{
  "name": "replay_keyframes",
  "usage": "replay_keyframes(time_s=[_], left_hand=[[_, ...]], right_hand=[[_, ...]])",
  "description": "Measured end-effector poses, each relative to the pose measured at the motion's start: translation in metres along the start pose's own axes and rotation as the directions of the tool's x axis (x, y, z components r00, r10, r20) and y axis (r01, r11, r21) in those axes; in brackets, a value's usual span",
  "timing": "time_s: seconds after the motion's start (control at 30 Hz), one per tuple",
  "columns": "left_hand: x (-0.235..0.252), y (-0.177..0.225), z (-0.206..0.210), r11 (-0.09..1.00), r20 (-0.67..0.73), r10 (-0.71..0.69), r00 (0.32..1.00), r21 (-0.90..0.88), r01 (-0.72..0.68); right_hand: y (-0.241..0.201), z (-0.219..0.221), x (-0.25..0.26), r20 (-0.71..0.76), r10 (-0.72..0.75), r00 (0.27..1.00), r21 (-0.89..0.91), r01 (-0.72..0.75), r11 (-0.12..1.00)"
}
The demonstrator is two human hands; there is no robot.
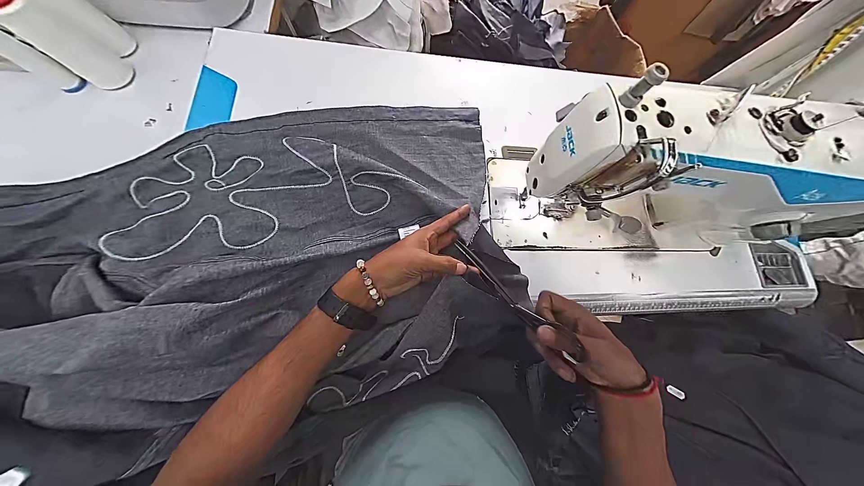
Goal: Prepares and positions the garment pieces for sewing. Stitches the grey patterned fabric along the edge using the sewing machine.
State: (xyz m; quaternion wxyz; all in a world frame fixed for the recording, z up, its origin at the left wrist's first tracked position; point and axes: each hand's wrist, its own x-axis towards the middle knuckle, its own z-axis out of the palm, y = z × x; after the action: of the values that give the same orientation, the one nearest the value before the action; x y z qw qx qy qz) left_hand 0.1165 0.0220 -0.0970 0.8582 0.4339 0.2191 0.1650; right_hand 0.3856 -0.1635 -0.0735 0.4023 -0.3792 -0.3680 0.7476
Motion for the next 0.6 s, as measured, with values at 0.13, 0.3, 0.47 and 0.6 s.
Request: replay_keyframes(time_s=[0.13,0.3,0.47,0.6], left_hand=[[-0.006,-0.01,0.011,0.923,-0.017,0.064,0.998,0.381,-0.053],[-0.032,-0.061,0.055,0.614,0.286,-0.001,0.958,0.757,-0.225],[0.011,0.01,0.069,0.62,0.501,-0.164,0.85,0.722,-0.306],[0.108,0.107,-0.007,0.019,-0.013,0.358,0.934,1.0,0.007]], right_hand=[[-0.018,0.009,-0.024,-0.07,0.002,0.998,-0.197,-0.015,0.98],[-0.035,-0.007,-0.098,-0.585,-0.267,0.766,-0.397,0.016,0.917],[-0.059,-0.088,-0.082,-0.839,-0.3,0.455,-0.537,-0.782,0.317],[-0.075,-0.056,-0.038,-0.728,-0.39,0.563,-0.609,-0.793,-0.007]])
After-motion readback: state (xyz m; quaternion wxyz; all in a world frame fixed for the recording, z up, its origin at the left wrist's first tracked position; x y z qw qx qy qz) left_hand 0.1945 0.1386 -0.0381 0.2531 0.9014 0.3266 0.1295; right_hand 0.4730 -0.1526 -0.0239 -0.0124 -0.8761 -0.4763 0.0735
